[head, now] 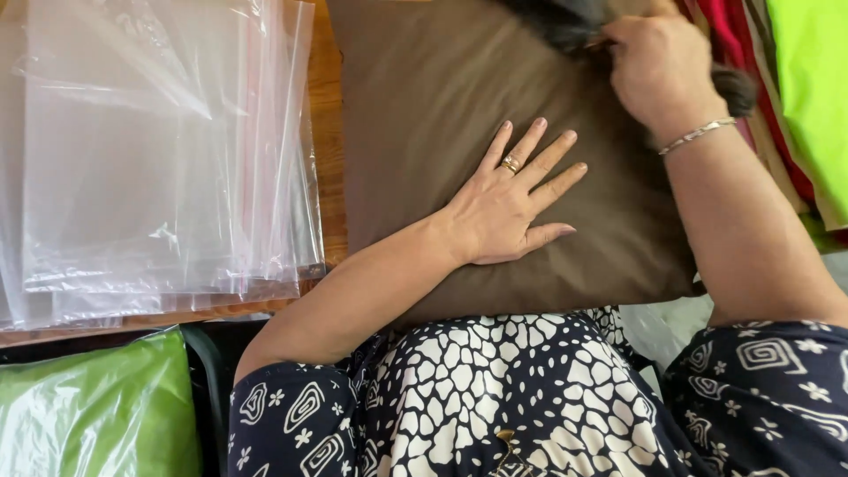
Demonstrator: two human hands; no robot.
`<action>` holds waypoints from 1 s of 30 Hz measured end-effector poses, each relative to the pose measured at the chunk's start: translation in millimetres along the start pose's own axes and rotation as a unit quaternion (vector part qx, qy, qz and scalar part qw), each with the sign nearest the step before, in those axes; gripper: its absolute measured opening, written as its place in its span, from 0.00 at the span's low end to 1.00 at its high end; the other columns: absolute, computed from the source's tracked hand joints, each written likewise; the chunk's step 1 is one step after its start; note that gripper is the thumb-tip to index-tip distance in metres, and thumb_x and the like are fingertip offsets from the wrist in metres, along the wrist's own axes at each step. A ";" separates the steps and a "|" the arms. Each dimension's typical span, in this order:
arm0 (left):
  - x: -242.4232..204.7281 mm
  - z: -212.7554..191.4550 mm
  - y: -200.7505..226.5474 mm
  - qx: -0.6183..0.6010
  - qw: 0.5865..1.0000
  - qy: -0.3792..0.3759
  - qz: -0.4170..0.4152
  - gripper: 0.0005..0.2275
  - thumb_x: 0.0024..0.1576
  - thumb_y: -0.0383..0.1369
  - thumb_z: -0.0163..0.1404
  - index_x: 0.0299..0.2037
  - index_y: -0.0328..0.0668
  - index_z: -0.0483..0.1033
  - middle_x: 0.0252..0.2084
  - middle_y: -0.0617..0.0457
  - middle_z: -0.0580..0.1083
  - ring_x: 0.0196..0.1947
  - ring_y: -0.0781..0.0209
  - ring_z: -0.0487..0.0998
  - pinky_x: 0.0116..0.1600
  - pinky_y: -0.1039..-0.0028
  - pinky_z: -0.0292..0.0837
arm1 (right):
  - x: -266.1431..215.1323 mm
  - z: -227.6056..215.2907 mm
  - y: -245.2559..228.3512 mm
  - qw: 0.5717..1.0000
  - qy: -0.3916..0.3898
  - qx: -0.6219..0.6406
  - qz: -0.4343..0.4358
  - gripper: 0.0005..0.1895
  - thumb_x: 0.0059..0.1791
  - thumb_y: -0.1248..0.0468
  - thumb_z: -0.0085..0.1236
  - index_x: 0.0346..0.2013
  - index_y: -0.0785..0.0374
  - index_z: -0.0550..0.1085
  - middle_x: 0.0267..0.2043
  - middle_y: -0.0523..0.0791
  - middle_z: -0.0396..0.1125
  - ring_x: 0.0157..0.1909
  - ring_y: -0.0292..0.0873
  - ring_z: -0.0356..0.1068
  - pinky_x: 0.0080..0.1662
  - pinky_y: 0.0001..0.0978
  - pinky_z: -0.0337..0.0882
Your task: Brushing a brown cushion with a handheld brush to clean or smooth the fabric.
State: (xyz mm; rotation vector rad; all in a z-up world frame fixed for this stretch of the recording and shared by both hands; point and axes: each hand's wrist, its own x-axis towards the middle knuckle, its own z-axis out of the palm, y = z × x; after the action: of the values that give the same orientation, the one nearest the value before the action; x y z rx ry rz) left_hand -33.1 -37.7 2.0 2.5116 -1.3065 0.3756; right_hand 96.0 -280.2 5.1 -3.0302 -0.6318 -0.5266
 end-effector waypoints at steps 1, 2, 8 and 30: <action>-0.8 -2.1 0.5 0.001 0.999 0.035 -0.028 0.28 0.59 0.56 0.37 0.64 0.49 0.61 0.67 0.44 0.52 0.68 0.38 0.47 0.68 0.41 0.41 | -4.3 2.0 17.6 0.996 -0.033 -0.047 0.064 0.15 0.42 0.67 0.50 0.41 0.53 0.79 0.38 0.54 0.66 0.28 0.62 0.70 0.29 0.51 0.70; -0.6 -3.5 1.1 0.003 0.996 0.070 -0.055 0.29 0.58 0.56 0.37 0.62 0.44 0.63 0.66 0.40 0.53 0.67 0.35 0.48 0.67 0.38 0.41 | -8.5 4.6 36.3 0.985 -0.065 -0.094 0.127 0.16 0.38 0.70 0.49 0.36 0.56 0.78 0.41 0.57 0.67 0.28 0.65 0.70 0.30 0.53 0.70; 5.7 -2.9 -4.1 -0.079 0.914 0.250 -0.309 0.36 0.56 0.58 0.26 0.66 0.35 0.49 0.72 0.43 0.44 0.74 0.44 0.31 0.75 0.37 0.25 | -48.2 -85.6 -66.6 0.991 0.078 0.103 0.020 0.18 0.49 0.78 0.48 0.53 0.74 0.72 0.39 0.58 0.57 0.28 0.63 0.62 0.32 0.51 0.66; 0.6 -3.8 -13.1 -0.010 0.962 -0.004 -0.274 0.36 0.49 0.63 0.37 0.66 0.54 0.53 0.67 0.44 0.55 0.68 0.34 0.41 0.61 0.35 0.13 | -99.3 -101.4 -103.5 0.979 -0.036 0.199 -0.016 0.19 0.48 0.79 0.43 0.53 0.70 0.70 0.37 0.50 0.59 0.25 0.50 0.63 0.28 0.42 0.70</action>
State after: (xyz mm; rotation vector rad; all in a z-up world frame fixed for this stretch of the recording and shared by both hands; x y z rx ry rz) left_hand -22.3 -29.6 4.1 2.7143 -0.5617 0.2193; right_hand -62.6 -230.7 61.8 -2.6745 -0.6924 -0.2519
